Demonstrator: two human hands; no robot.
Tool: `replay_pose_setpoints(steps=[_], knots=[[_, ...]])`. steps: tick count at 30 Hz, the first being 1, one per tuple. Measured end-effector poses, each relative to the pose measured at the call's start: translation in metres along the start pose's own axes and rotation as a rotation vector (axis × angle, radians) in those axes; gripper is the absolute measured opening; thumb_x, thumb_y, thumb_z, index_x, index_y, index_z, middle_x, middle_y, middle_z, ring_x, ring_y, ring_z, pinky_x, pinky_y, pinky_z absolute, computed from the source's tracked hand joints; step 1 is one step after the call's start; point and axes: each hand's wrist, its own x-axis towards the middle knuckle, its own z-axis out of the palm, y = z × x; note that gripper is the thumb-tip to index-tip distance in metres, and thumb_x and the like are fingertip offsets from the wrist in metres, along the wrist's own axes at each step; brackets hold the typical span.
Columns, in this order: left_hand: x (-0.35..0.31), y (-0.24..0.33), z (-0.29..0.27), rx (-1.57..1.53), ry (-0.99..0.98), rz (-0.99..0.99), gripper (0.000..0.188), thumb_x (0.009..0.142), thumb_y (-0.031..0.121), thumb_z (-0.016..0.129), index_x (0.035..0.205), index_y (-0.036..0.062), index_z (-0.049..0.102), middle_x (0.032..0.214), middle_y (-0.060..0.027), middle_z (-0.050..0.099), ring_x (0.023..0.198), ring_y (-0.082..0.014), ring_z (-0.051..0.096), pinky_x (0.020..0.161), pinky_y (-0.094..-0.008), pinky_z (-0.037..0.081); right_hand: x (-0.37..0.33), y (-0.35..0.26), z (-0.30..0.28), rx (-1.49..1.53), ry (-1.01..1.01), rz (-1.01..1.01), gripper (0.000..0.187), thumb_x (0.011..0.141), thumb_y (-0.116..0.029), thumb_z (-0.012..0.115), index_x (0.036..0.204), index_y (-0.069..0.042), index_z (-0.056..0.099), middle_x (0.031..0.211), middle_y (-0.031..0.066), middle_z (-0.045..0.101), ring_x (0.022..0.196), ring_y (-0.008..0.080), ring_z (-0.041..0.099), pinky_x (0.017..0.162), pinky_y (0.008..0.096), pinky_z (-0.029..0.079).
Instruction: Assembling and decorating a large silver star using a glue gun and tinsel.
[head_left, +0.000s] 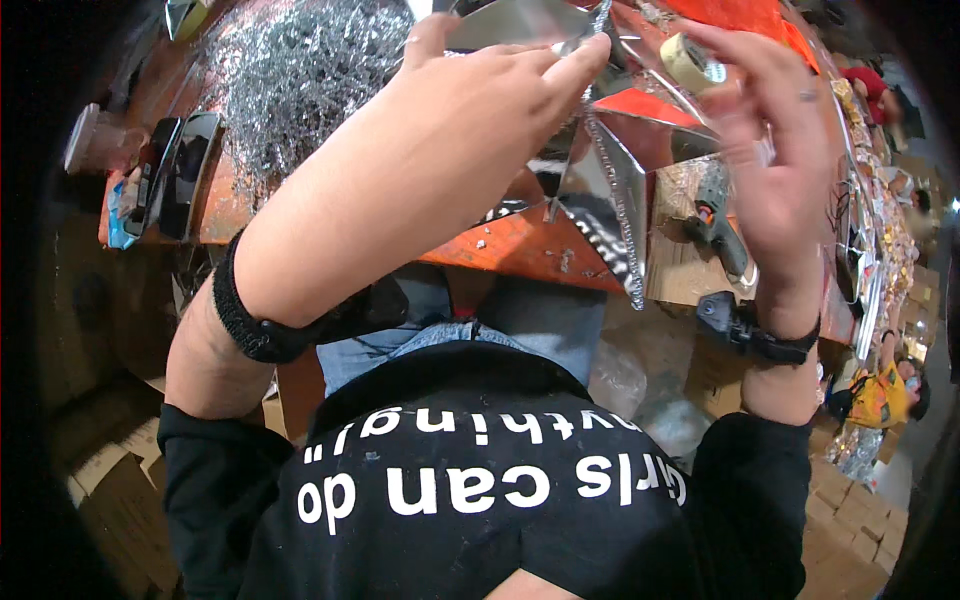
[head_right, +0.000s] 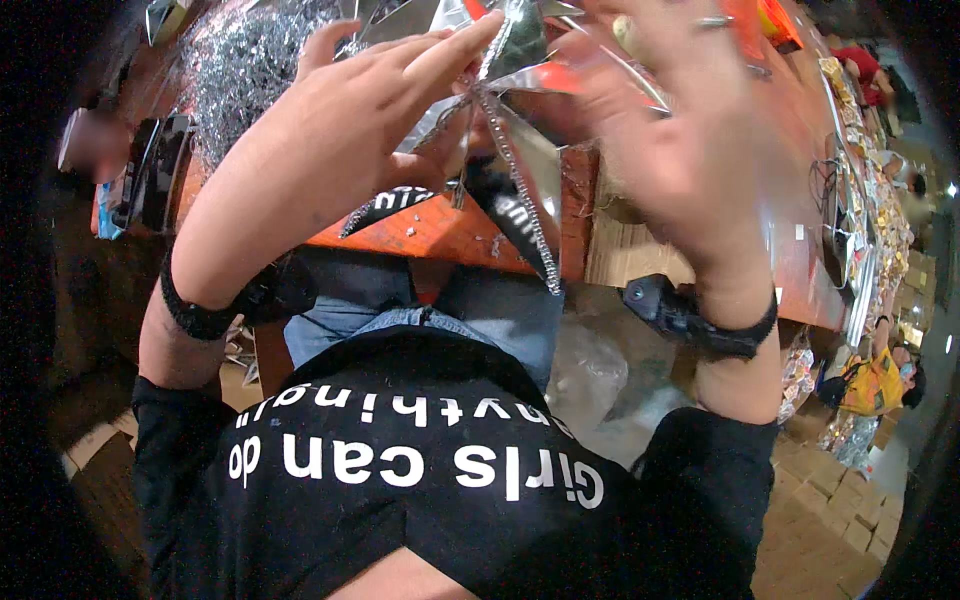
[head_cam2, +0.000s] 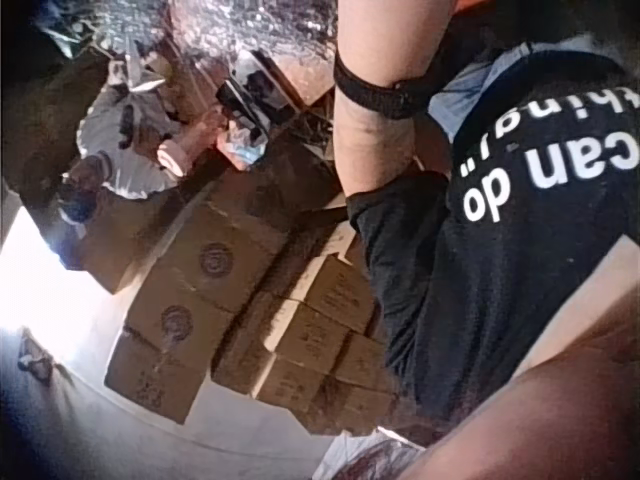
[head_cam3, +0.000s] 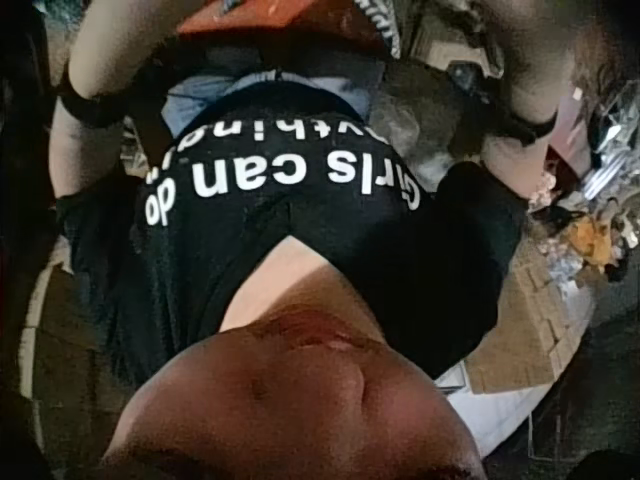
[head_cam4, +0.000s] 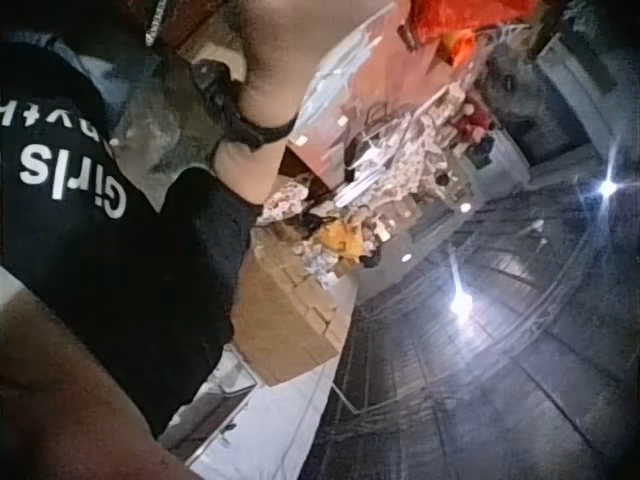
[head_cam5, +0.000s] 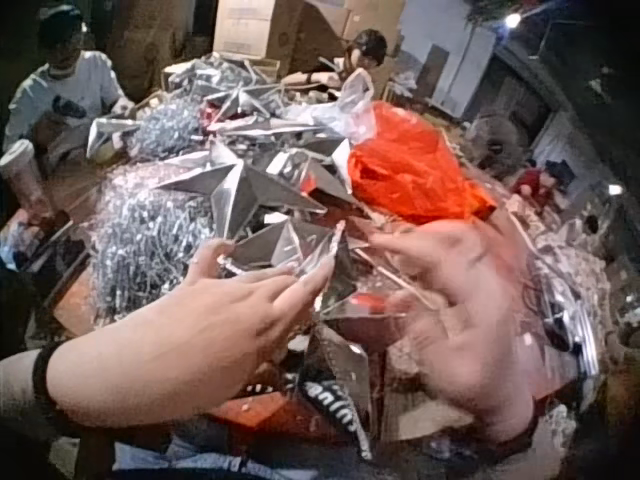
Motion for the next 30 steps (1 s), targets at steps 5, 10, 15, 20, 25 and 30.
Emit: replay_pose_setpoints(steps=[5, 10, 15, 20, 25, 30], knots=[[0.015, -0.003, 0.001, -0.156, -0.094, -0.032, 0.096, 0.079, 0.024, 0.077, 0.157, 0.0225, 0.020, 0.139, -0.0108, 0.054, 0.131, -0.0298, 0.050, 0.112, -0.0537, 0.025, -0.047, 0.022, -0.053, 0.190, 0.400, 0.444, 0.024, 0.103, -0.020, 0.053, 0.095, -0.002, 0.068, 0.094, 0.0018, 0.065, 0.092, 0.0103, 0.058, 0.089, 0.0242, 0.041], [0.033, -0.015, -0.008, -0.116, -0.152, 0.141, 0.099, 0.079, 0.019, 0.074, 0.158, 0.0225, 0.015, 0.147, -0.0136, 0.047, 0.141, -0.0294, 0.039, 0.115, -0.0536, 0.021, -0.121, 0.036, -0.065, 0.181, 0.554, 0.759, 0.023, 0.102, -0.012, 0.051, 0.118, -0.001, 0.063, 0.089, -0.0039, 0.055, 0.071, 0.0020, 0.039, 0.063, 0.0168, 0.032], [0.059, -0.021, -0.024, -0.201, -0.289, 0.167, 0.088, 0.083, 0.024, 0.071, 0.156, 0.0188, 0.022, 0.139, -0.0143, 0.055, 0.137, -0.0311, 0.042, 0.115, -0.0489, 0.024, -0.196, 0.054, -0.072, -0.011, 0.468, 0.860, 0.025, 0.103, -0.012, 0.049, 0.125, -0.004, 0.059, 0.088, -0.0049, 0.050, 0.070, 0.0020, 0.039, 0.062, 0.0175, 0.034], [0.062, -0.009, -0.033, 0.006, -0.043, 0.247, 0.038, 0.086, 0.025, 0.068, 0.122, 0.0121, 0.062, 0.126, -0.0116, 0.063, 0.125, -0.0298, 0.052, 0.107, -0.0464, 0.032, -0.222, 0.051, -0.064, 0.056, 0.521, 0.931, 0.025, 0.104, -0.013, 0.046, 0.124, -0.004, 0.058, 0.088, -0.0059, 0.044, 0.070, 0.0022, 0.037, 0.063, 0.0177, 0.032], [0.058, 0.005, -0.034, 0.079, 0.027, 0.239, 0.014, 0.082, 0.020, 0.069, 0.092, 0.0098, 0.067, 0.108, -0.0043, 0.064, 0.113, -0.0251, 0.057, 0.101, -0.0441, 0.036, -0.217, 0.038, -0.056, 0.164, 0.516, 0.999, 0.023, 0.105, -0.014, 0.046, 0.121, -0.003, 0.058, 0.081, -0.0050, 0.043, 0.073, 0.0046, 0.040, 0.068, 0.0191, 0.035], [0.059, 0.007, -0.026, 0.090, 0.109, 0.240, 0.011, 0.081, 0.019, 0.070, 0.086, 0.0095, 0.067, 0.104, -0.0015, 0.064, 0.110, -0.0226, 0.058, 0.098, -0.0420, 0.037, -0.207, 0.032, -0.046, 0.188, 0.475, 0.997, 0.022, 0.104, -0.018, 0.050, 0.114, -0.002, 0.062, 0.078, -0.0032, 0.046, 0.072, 0.0059, 0.043, 0.067, 0.0208, 0.038]])
